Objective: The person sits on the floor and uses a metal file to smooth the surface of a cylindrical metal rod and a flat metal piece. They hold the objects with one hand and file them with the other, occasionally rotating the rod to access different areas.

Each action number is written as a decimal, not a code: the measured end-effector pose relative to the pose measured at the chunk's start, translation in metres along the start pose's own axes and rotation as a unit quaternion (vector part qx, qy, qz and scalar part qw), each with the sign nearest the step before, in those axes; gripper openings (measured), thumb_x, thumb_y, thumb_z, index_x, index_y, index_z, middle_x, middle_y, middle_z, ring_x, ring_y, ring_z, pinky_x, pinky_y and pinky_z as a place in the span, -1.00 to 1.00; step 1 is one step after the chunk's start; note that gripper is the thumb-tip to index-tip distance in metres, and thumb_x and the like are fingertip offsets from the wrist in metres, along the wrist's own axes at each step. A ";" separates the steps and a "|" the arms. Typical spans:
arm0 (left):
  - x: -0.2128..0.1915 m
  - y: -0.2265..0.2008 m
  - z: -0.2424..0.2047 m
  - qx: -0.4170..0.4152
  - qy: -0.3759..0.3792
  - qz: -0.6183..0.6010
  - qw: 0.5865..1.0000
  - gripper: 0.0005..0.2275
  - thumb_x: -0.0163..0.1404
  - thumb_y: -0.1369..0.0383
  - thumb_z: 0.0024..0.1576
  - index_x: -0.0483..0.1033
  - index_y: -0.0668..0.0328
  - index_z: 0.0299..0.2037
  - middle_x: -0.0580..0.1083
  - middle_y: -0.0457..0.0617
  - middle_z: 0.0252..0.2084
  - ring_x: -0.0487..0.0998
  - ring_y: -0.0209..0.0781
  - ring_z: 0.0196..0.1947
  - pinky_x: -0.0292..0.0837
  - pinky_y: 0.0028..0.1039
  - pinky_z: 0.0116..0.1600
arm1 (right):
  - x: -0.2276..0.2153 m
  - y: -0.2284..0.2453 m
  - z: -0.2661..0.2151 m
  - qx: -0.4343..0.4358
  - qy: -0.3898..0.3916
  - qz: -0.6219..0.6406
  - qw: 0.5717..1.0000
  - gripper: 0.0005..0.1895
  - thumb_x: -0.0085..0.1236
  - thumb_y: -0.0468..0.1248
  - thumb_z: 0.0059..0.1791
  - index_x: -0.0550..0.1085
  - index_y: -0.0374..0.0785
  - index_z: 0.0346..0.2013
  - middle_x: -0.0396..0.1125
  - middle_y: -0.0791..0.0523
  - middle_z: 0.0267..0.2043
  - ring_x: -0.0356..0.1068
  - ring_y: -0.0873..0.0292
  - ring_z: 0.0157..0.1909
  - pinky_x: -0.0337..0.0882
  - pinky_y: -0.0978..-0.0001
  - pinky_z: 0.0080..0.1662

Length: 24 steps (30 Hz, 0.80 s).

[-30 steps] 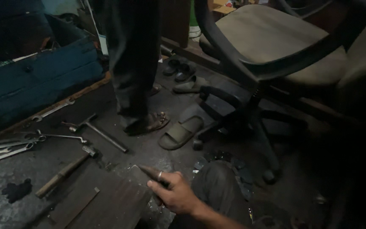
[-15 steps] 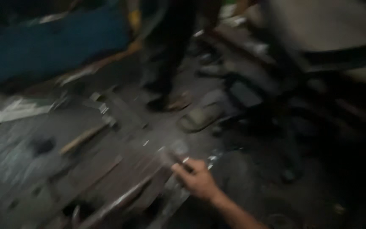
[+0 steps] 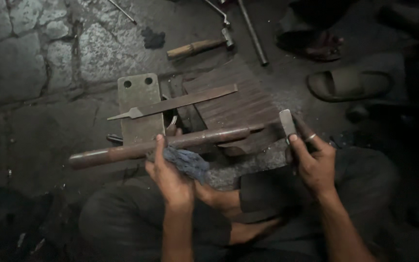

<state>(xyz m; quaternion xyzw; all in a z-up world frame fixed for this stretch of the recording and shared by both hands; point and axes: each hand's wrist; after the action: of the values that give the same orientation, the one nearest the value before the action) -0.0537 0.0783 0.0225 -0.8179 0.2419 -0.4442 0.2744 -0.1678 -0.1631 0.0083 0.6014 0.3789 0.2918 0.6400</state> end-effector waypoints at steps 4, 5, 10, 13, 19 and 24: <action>-0.006 0.006 0.007 0.006 0.030 -0.007 1.000 -0.48 0.08 0.40 0.18 0.08 0.50 0.23 0.52 0.40 0.03 0.62 0.14 0.02 0.61 -0.11 0.11 | 0.010 -0.007 -0.001 0.038 0.005 -0.006 0.999 -0.56 0.06 -0.34 0.10 0.46 -0.25 0.30 0.33 0.20 -0.58 0.18 0.39 -0.65 0.16 0.52 -0.60; -0.008 0.008 0.007 0.006 0.035 -0.008 0.999 -0.48 0.08 0.41 0.19 0.08 0.53 0.23 0.52 0.41 0.03 0.61 0.15 0.02 0.61 -0.11 0.11 | 0.012 -0.009 -0.002 0.011 0.007 -0.032 0.999 -0.56 0.08 -0.35 0.11 0.45 -0.25 0.32 0.34 0.21 -0.52 0.20 0.41 -0.58 0.19 0.54 -0.54; -0.011 0.013 0.011 -0.004 0.028 -0.029 0.999 -0.49 0.08 0.42 0.16 0.12 0.51 0.24 0.52 0.39 0.03 0.62 0.12 0.01 0.61 -0.11 0.08 | 0.024 -0.018 -0.001 0.001 0.025 -0.043 0.999 -0.53 0.09 -0.33 0.10 0.44 -0.21 0.33 0.35 0.20 -0.51 0.23 0.43 -0.57 0.22 0.57 -0.52; -0.010 0.014 0.010 0.006 0.017 -0.013 1.000 -0.48 0.09 0.43 0.16 0.14 0.50 0.25 0.52 0.37 0.04 0.62 0.11 0.00 0.60 -0.13 0.05 | 0.031 -0.019 0.006 -0.148 0.037 -0.094 0.984 -0.56 0.09 -0.36 0.17 0.39 -0.30 0.36 0.47 0.19 -0.15 0.37 0.45 -0.21 0.37 0.60 -0.22; -0.006 0.011 0.000 0.015 0.017 0.001 1.000 -0.51 0.07 0.40 0.17 0.15 0.52 0.22 0.51 0.41 0.09 0.60 0.10 0.06 0.57 -0.17 0.12 | 0.041 -0.020 0.014 0.003 0.016 -0.134 0.991 -0.54 0.08 -0.33 0.13 0.43 -0.21 0.36 0.43 0.15 -0.43 0.30 0.34 -0.51 0.28 0.49 -0.46; -0.003 0.005 -0.005 -0.003 0.012 -0.005 1.000 -0.61 0.06 0.42 0.16 0.33 0.58 0.13 0.50 0.41 0.10 0.61 0.10 0.08 0.56 -0.13 0.17 | 0.045 -0.020 0.017 -0.088 0.003 -0.170 0.982 -0.54 0.09 -0.33 0.15 0.40 -0.28 0.37 0.48 0.13 -0.24 0.37 0.40 -0.30 0.37 0.55 -0.27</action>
<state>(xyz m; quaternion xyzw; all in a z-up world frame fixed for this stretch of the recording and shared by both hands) -0.0604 0.0757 0.0193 -0.8145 0.2422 -0.4546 0.2671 -0.1306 -0.1369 -0.0176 0.4690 0.4503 0.2126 0.7294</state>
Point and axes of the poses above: each hand's wrist, its own z-axis towards the middle knuckle, its own x-axis out of the palm, y = z × x
